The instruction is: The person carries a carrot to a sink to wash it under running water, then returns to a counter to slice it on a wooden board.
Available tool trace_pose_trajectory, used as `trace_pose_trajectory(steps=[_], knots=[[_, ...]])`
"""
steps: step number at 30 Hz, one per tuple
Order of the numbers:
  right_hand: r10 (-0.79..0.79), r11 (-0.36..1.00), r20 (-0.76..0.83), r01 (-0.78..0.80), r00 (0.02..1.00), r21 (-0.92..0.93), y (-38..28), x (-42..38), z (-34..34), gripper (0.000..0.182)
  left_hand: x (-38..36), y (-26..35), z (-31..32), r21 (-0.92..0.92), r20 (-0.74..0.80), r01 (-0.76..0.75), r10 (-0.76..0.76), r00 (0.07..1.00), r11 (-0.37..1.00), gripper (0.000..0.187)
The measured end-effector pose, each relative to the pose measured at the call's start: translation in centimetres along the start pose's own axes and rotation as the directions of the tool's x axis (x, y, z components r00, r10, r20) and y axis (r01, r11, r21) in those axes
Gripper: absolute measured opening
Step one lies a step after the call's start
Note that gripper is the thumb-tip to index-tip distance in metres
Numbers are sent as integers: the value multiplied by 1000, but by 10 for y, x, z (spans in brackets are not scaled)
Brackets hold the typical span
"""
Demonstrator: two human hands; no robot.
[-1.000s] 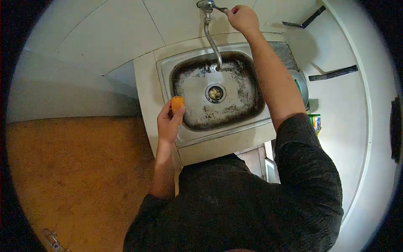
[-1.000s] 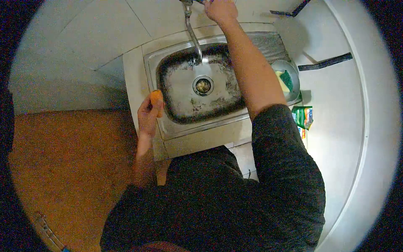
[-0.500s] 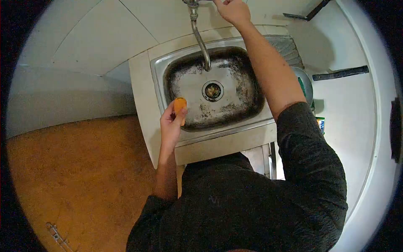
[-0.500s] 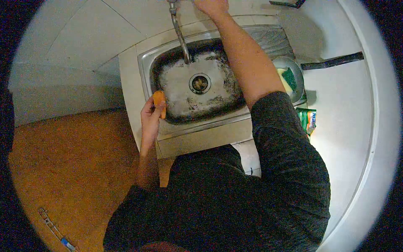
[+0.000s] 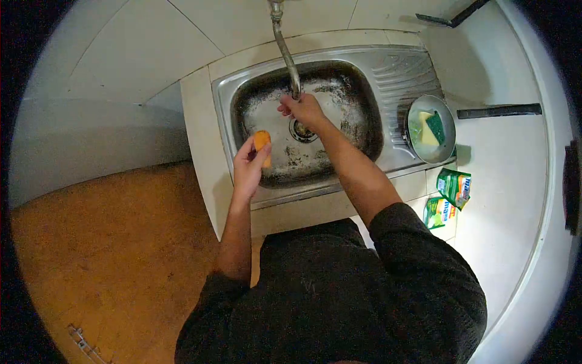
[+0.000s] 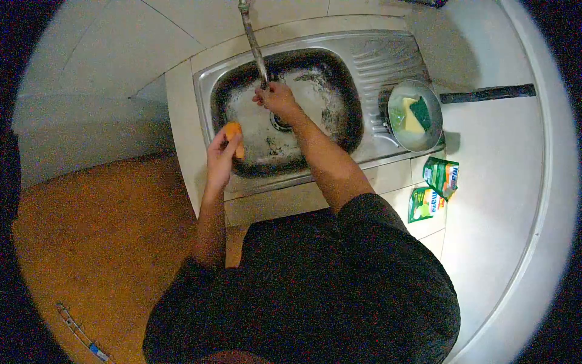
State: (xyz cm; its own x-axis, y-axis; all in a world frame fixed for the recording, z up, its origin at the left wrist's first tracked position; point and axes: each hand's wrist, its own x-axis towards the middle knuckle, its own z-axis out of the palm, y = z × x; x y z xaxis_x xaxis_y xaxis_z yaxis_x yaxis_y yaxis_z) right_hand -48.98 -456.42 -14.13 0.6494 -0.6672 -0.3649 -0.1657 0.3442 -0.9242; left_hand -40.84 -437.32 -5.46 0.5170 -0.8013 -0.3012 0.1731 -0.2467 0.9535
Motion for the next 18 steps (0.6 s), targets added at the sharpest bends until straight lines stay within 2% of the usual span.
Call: trace_pose_trajectory(steps=[3,5,9,11,13,15,16,17,18], knots=[[96,993,-12,-95,995,69,-12,-5,-3,33,28,-9,-4,84,-31,11,-9,999,996,38],[-14,1000,20,14,1000,1,-18,-19,-6,34,51,-17,-2,122,0,8,-8,1000,992,41],[68,998,56,-68,996,8,-27,-33,-9,35,80,-3,27,-49,103,92,-87,991,995,44],[24,975,108,-47,994,218,-10,-29,-13,41,93,-9,41,-67,80,87,-82,993,994,42],[15,977,45,-24,999,211,-12,-34,-9,45,95,-9,54,-83,53,84,-79,995,993,40],[8,978,-15,-5,1000,207,-8,-34,-10,49,94,-6,62,-6,-52,9,-9,999,1000,40],[-8,992,-11,10,1000,127,-4,-29,-14,49,93,-3,62,-5,-53,10,-10,999,1000,40],[-24,998,-5,24,1000,49,1,-25,-15,49,93,0,61,183,-52,12,-3,999,983,40],[-22,998,-4,23,1000,54,12,-16,-16,49,94,1,60,366,-48,13,5,999,931,39]])
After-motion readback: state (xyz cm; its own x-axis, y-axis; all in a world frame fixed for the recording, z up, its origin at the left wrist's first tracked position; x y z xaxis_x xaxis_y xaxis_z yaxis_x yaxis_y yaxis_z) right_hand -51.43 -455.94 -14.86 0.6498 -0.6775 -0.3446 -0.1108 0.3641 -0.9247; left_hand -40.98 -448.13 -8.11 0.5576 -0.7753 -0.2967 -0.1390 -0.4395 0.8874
